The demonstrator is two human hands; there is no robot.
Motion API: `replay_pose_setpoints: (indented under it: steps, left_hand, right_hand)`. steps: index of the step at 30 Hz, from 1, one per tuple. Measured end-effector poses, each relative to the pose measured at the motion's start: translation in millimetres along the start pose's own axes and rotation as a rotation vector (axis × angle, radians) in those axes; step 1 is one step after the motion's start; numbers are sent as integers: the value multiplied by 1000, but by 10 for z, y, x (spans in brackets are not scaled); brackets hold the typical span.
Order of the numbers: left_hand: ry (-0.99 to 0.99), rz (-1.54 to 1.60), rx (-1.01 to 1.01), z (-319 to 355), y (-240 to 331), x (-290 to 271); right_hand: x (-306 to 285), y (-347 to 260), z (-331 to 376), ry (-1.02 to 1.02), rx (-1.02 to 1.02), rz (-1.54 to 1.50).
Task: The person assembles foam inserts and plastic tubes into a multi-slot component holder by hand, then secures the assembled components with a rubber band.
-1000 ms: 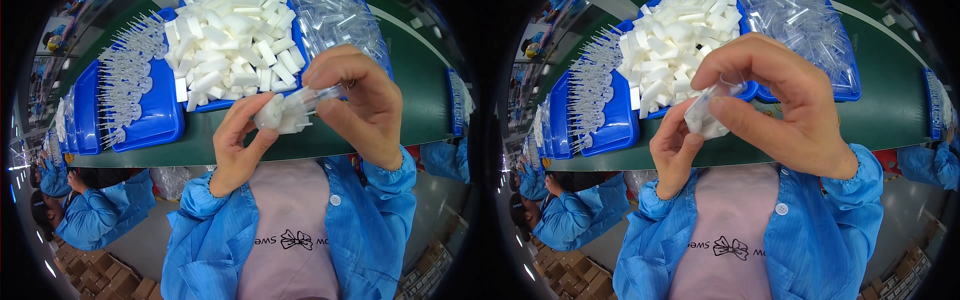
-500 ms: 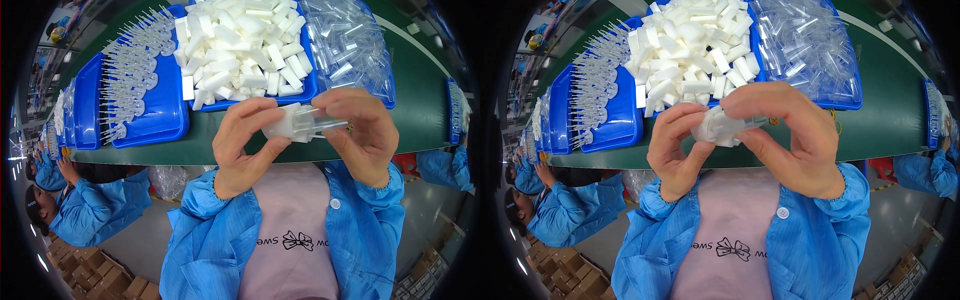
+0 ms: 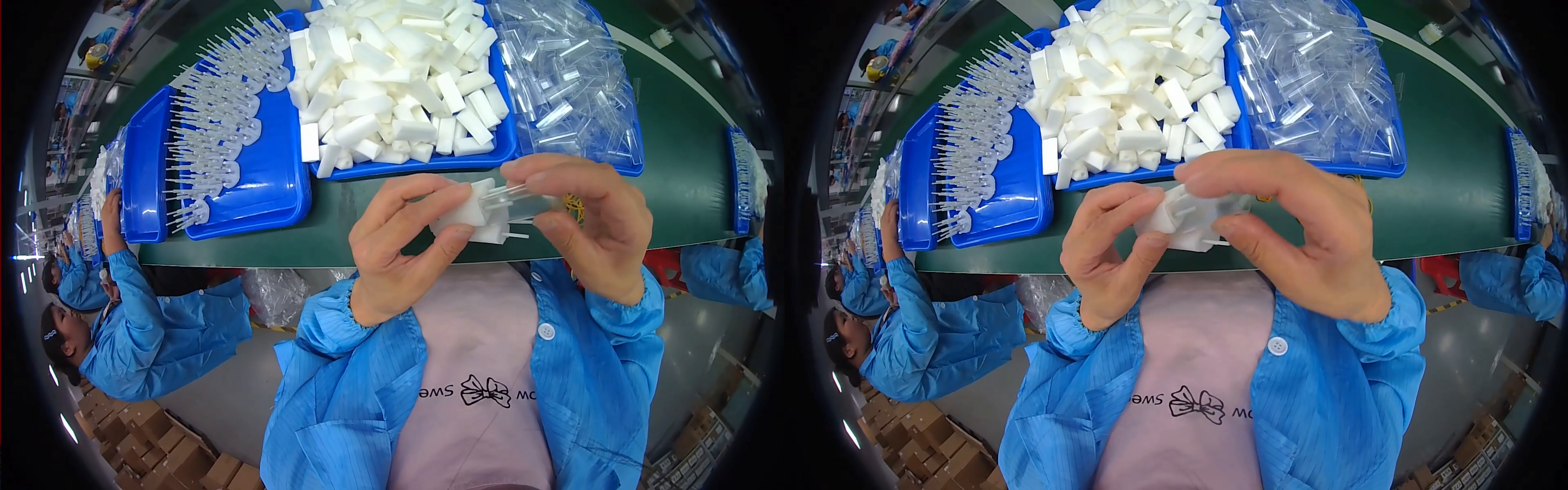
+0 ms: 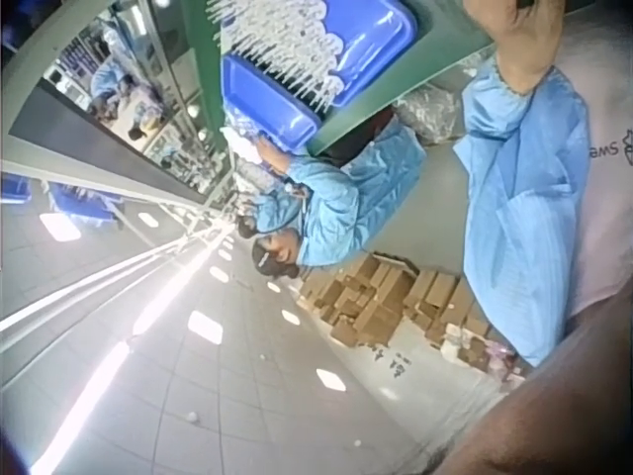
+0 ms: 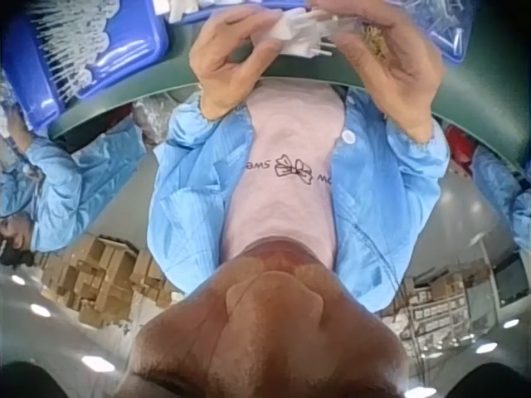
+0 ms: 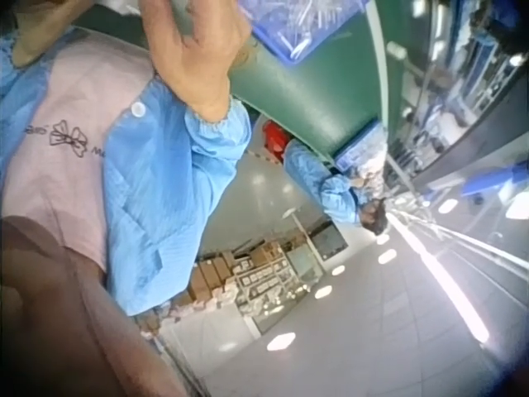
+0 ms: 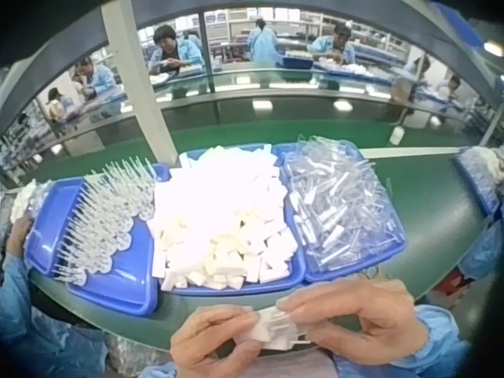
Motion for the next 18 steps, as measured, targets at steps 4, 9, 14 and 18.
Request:
replay_pose_setpoints:
  steps: [4,9,14,18]
  left_hand:
    - [54,-68,59,10,47,14]
    - [104,-104,116,26,-21,21]
    - [120,-154,109,43,-46,44]
    - [123,-214,87,58,-23,42]
  right_hand:
    - [79,-3,137,253,73,-29]
    - [168,72,266,355,99,-65]
    - [220,106,376,249,27,124]
    - [278,126,378,408,146,-111]
Point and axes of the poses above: each hand's wrist, its own z-axis away from the middle knuckle, its own x-axis out of the palm, y = z × x, the point moved 2 cm from there along -z, towards the middle knuckle, and after that the axes turned 15 degrees about -x, right-handed, at the moved point
